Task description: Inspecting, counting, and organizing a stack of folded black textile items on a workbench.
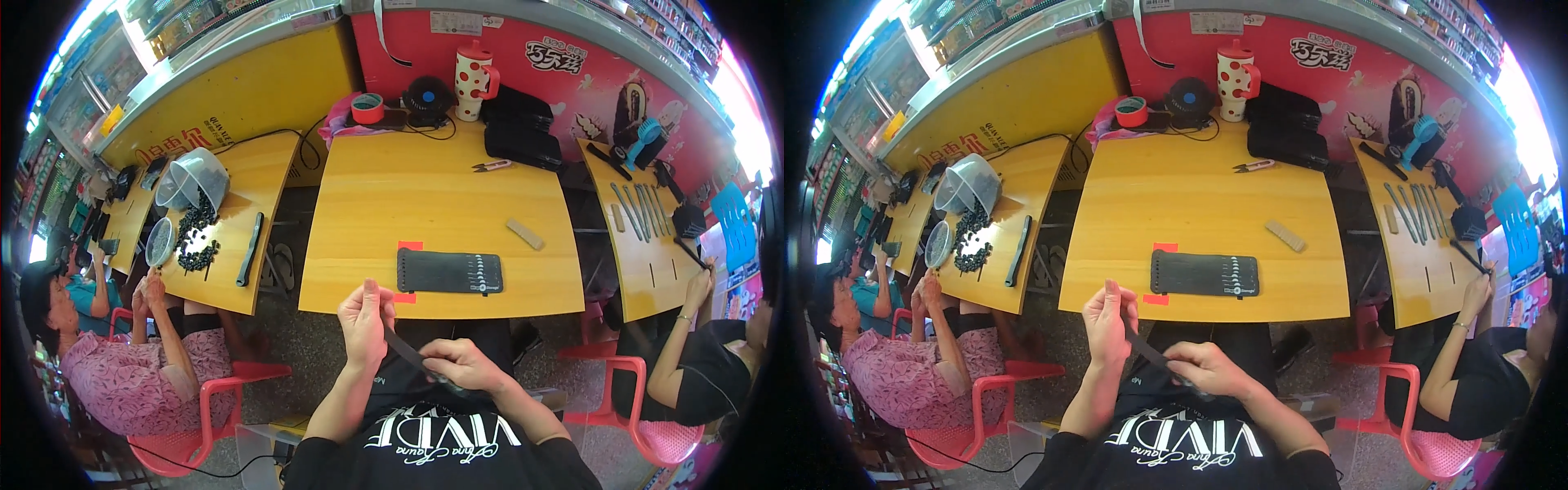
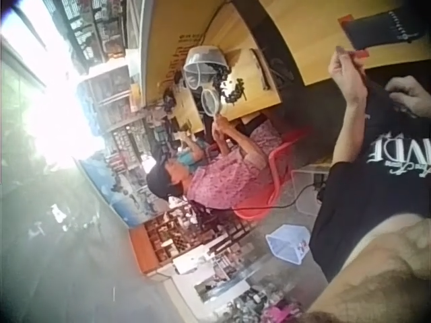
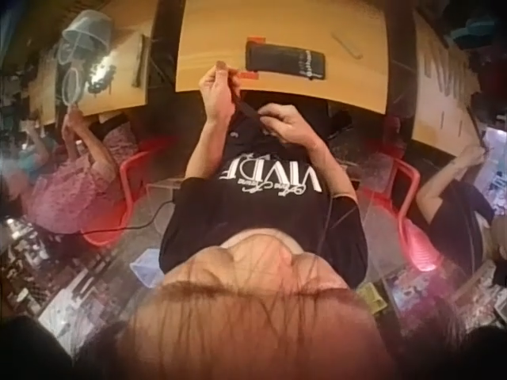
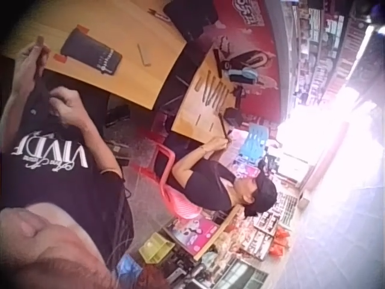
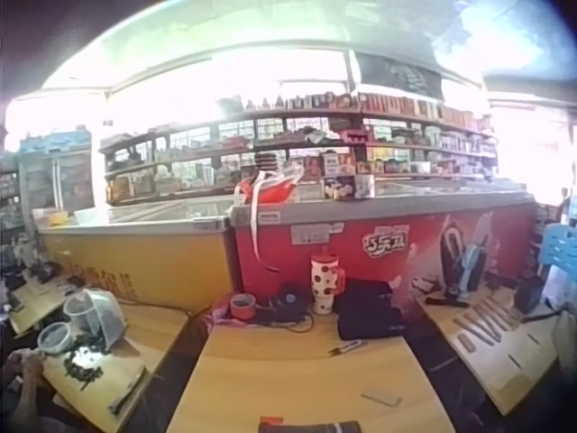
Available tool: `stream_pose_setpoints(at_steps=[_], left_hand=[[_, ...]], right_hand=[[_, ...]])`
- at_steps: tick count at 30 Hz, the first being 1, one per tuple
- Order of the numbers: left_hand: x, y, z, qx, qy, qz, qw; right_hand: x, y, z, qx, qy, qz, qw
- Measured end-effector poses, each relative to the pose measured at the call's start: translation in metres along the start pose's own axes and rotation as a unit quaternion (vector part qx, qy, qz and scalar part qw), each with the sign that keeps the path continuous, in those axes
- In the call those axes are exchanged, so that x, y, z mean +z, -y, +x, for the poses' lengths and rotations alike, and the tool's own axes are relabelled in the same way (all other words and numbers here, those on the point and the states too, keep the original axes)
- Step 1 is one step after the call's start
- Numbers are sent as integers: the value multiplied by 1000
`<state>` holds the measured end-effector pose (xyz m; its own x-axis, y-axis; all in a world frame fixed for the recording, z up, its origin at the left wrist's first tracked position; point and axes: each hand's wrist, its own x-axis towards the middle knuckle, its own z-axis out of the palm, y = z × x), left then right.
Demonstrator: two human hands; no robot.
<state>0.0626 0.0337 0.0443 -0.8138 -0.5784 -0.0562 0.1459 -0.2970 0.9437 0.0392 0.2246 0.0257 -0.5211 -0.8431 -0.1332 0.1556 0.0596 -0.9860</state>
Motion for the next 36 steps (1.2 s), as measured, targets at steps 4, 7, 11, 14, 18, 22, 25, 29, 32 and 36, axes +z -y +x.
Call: stream_pose_setpoints(at_steps=[4, 7, 11, 14, 18, 22, 25, 29, 32, 36], left_hand=[[-19, 9, -10, -149, 85, -24, 985], [-22, 2, -15, -220, 131, -54, 965], [-29, -4, -7, -207, 164, 54, 963], [-35, 4, -4, -152, 183, 134, 962], [-34, 17, -5, -90, 135, 131, 978], [-34, 23, -1, -135, 142, 141, 970], [-28, 31, 3, -148, 144, 125, 970], [-24, 27, 10, -141, 109, 143, 974], [-24, 29, 17, -146, 104, 141, 974], [-22, 36, 26, -141, 97, 137, 976]], right_hand=[[-17, -11, -10, 57, -44, 13, 997], [-24, -14, -16, 79, -60, 11, 995], [-31, -16, -16, 86, -54, 19, 995], [-41, -16, -23, 92, -43, 20, 995], [-58, -11, -44, 91, -109, 4, 990], [-73, -16, -63, 28, -251, -51, 966], [-79, -12, -58, 27, -266, -86, 960], [-92, -11, -53, 52, -267, -105, 957], [-96, -11, -44, 43, -299, 13, 953], [-103, -21, -34, -9, -343, 93, 935]])
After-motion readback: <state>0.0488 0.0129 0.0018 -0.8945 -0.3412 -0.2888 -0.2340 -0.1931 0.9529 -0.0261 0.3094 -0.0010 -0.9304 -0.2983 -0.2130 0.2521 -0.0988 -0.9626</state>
